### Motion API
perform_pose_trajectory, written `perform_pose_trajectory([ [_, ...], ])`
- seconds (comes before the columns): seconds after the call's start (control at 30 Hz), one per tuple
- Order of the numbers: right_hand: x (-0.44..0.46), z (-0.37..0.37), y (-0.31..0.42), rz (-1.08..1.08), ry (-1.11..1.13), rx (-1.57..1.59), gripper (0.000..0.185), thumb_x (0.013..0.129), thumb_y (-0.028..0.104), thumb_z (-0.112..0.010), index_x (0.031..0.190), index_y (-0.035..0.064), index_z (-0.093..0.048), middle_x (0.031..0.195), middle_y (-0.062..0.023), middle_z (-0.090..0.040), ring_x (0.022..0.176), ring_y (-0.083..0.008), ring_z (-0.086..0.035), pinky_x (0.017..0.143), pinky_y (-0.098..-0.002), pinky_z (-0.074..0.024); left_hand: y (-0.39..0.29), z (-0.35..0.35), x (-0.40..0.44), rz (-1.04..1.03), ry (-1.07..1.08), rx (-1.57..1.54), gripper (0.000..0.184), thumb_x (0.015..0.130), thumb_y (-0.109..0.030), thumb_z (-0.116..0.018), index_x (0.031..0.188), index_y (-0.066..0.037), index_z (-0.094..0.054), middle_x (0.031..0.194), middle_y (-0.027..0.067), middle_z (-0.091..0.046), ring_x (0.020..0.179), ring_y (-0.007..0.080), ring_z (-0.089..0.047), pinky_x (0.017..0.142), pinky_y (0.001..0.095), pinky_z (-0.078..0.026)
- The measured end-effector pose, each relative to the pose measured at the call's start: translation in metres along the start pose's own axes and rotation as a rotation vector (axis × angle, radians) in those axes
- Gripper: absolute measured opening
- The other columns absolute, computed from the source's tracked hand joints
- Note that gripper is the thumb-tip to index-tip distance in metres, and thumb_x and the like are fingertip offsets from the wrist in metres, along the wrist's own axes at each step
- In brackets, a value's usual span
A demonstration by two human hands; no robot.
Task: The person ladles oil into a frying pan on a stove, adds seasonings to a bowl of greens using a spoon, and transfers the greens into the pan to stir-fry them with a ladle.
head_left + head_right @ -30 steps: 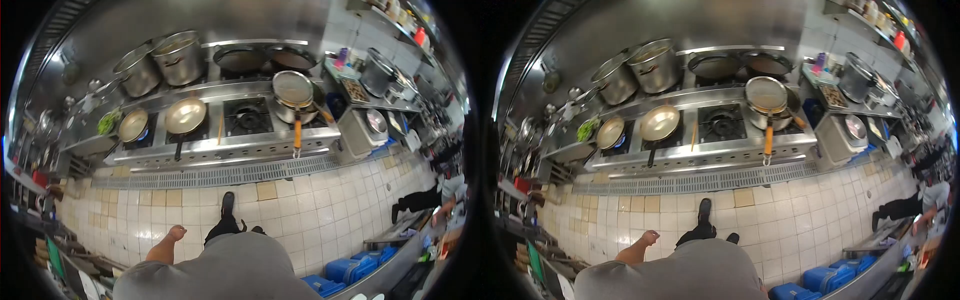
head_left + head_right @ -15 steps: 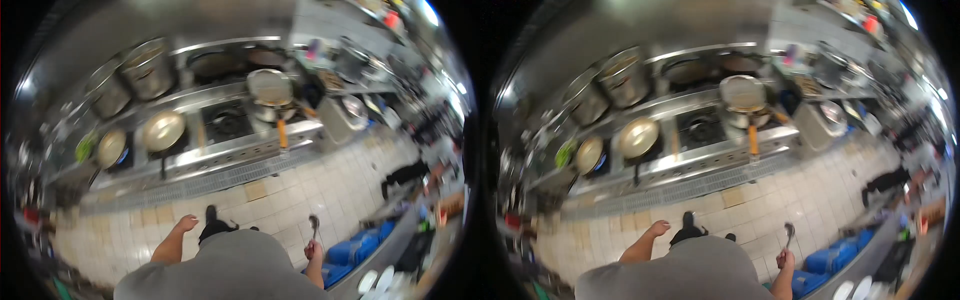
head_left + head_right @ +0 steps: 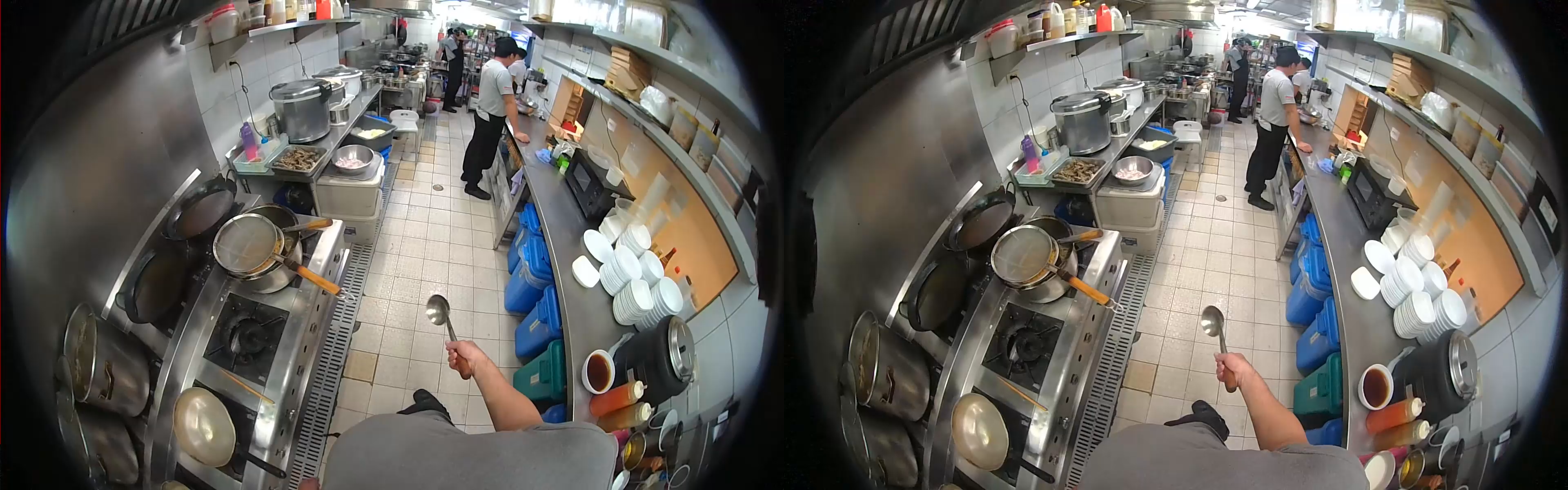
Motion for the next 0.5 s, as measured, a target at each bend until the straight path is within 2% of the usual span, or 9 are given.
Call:
perform_pose_trajectory([
  [0.13,-0.024,-0.005,-0.01,0.123,-0.141,-0.113,0.021,0.095,0.017,-0.063,0.083,0.0067,-0.049,0.058,-0.0005,-0.045,0.045,-0.0138,-0.041,0.04,-0.0303,-0.0391,0.032,0.023,-0.016,-0.003,0.015,0.004,0.02,0.098,-0.017,-0.05,0.099,-0.004,-0.065,0.086,0.0139,-0.069,0.074,0.0269,-0.066,0.066,0.0426,-0.053],
  [0.2,-0.038,-0.002,0.017,0.288,-0.347,-0.441,0.019,0.094,0.019,-0.064,0.087,0.0063,-0.053,0.059,-0.0014,-0.046,0.045,-0.0143,-0.043,0.04,-0.0311,-0.0393,0.045,0.036,-0.013,-0.139,0.013,0.113,0.022,0.097,-0.017,-0.048,0.095,-0.004,-0.066,0.085,0.0152,-0.069,0.073,0.0283,-0.067,0.065,0.0436,-0.053],
  [0.27,-0.061,-0.026,0.06,0.489,-0.411,-0.593,0.017,0.093,0.021,-0.065,0.09,0.0069,-0.056,0.06,-0.0014,-0.048,0.046,-0.0135,-0.045,0.04,-0.0307,-0.0393,0.061,0.044,-0.01,-0.275,-0.031,0.348,0.026,0.097,-0.017,-0.047,0.09,-0.005,-0.068,0.085,0.0164,-0.07,0.072,0.0298,-0.068,0.064,0.0447,-0.053],
  [0.3,-0.107,-0.071,0.082,0.616,-0.453,-0.685,0.015,0.094,0.021,-0.064,0.092,0.0085,-0.057,0.061,0.0003,-0.048,0.046,-0.012,-0.046,0.04,-0.0298,-0.0386,0.082,0.036,0.007,-0.223,-0.024,0.79,0.028,0.096,-0.022,-0.048,0.093,-0.002,-0.068,0.08,0.0195,-0.069,0.071,0.0304,-0.07,0.063,0.044,-0.054],
  [0.33,-0.095,-0.08,0.102,0.686,-0.366,-0.627,0.013,0.095,0.021,-0.063,0.095,0.009,-0.057,0.061,0.0018,-0.048,0.045,-0.0101,-0.046,0.038,-0.0282,-0.0376,0.112,0.043,0.018,-0.018,-0.009,0.342,0.035,0.093,-0.032,-0.053,0.094,-0.001,-0.068,0.073,0.0211,-0.067,0.064,0.0297,-0.069,0.057,0.0439,-0.053],
  [0.37,-0.111,-0.119,0.117,0.744,-0.253,-0.573,0.012,0.097,0.02,-0.06,0.101,0.0086,-0.057,0.061,0.0022,-0.048,0.045,-0.0086,-0.047,0.037,-0.0259,-0.0371,0.118,0.058,0.003,0.157,-0.175,-0.142,0.039,0.09,-0.037,-0.059,0.099,-0.002,-0.07,0.069,0.0184,-0.066,0.059,0.0279,-0.067,0.057,0.042,-0.053],
  [0.43,-0.148,-0.215,0.139,0.846,-0.097,-0.618,0.021,0.098,0.018,-0.057,0.115,0.0053,-0.057,0.061,0.0021,-0.049,0.044,-0.0073,-0.047,0.037,-0.0237,-0.0369,0.091,0.071,-0.03,0.231,-0.381,-0.413,0.037,0.089,-0.036,-0.064,0.107,-0.004,-0.071,0.071,0.0144,-0.068,0.059,0.0243,-0.066,0.057,0.0392,-0.053],
  [0.5,-0.173,-0.306,0.143,0.877,0.053,-0.7,0.032,0.099,0.016,-0.056,0.128,0.0023,-0.054,0.063,0.0016,-0.05,0.044,-0.0065,-0.047,0.038,-0.0228,-0.0373,0.088,0.062,-0.04,0.255,-0.434,-0.495,0.038,0.088,-0.035,-0.067,0.109,-0.003,-0.071,0.071,0.0129,-0.068,0.058,0.0226,-0.065,0.056,0.0375,-0.053],
])
Point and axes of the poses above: each hand's wrist, its own x-axis towards the middle knuckle, its own z-axis out of the back of the hand, y = z × x, the point moved 10 cm from there along x, towards the middle knuckle
